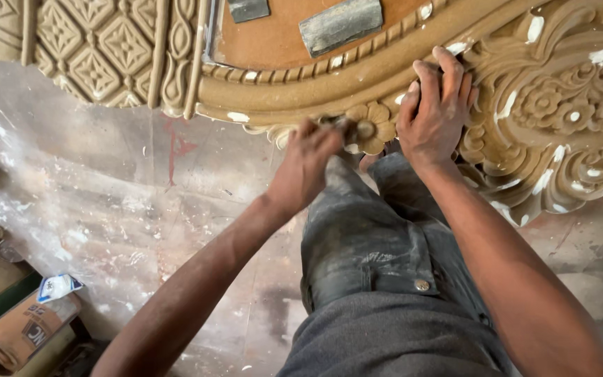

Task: The person sands the intricate carvings of a large wooden headboard by hand using small pieces of sandpaper, moving across different sections of the ornate floral and geometric patterns.

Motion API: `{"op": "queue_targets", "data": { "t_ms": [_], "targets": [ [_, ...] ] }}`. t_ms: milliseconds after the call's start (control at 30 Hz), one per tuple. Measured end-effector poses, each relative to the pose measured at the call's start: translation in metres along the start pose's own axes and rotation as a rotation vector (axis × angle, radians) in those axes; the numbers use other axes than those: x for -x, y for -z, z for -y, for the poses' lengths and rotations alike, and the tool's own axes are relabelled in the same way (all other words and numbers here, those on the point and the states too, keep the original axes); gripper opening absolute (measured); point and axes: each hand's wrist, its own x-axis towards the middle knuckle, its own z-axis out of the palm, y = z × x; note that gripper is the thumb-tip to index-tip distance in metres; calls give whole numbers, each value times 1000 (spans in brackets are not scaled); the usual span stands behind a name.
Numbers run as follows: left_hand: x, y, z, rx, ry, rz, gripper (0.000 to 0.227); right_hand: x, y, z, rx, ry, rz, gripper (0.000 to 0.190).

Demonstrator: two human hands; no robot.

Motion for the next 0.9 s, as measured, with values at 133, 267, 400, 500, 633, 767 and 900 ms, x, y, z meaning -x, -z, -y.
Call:
{"op": "queue_targets", "data": {
  "t_ms": [133, 267, 400, 500, 633, 767, 900],
  "targets": [
    [50, 17, 5, -167, -74, 310, 69, -1, 7, 4, -7, -43, 42, 25],
    [46, 36, 7, -38, -99, 325, 67, -1, -9, -9, 16, -22, -44, 22],
    [16, 12, 2, 22, 5, -44, 51, 5, -9, -6, 10, -12, -63, 20],
    [22, -18, -5, -84, 40, -36, 58, 7, -4, -4, 20, -7, -37, 20],
    [64, -19, -27, 116, 385, 284, 46, -4, 4, 6, -1, -51, -2, 25],
    [36, 6, -15, 16, -133, 125, 67, 5, -2, 0, 103, -33, -56, 22],
    [-1, 31, 3, -186, -353, 205, 40, 5, -11, -14, -85, -86, 45, 25]
  ]
}}
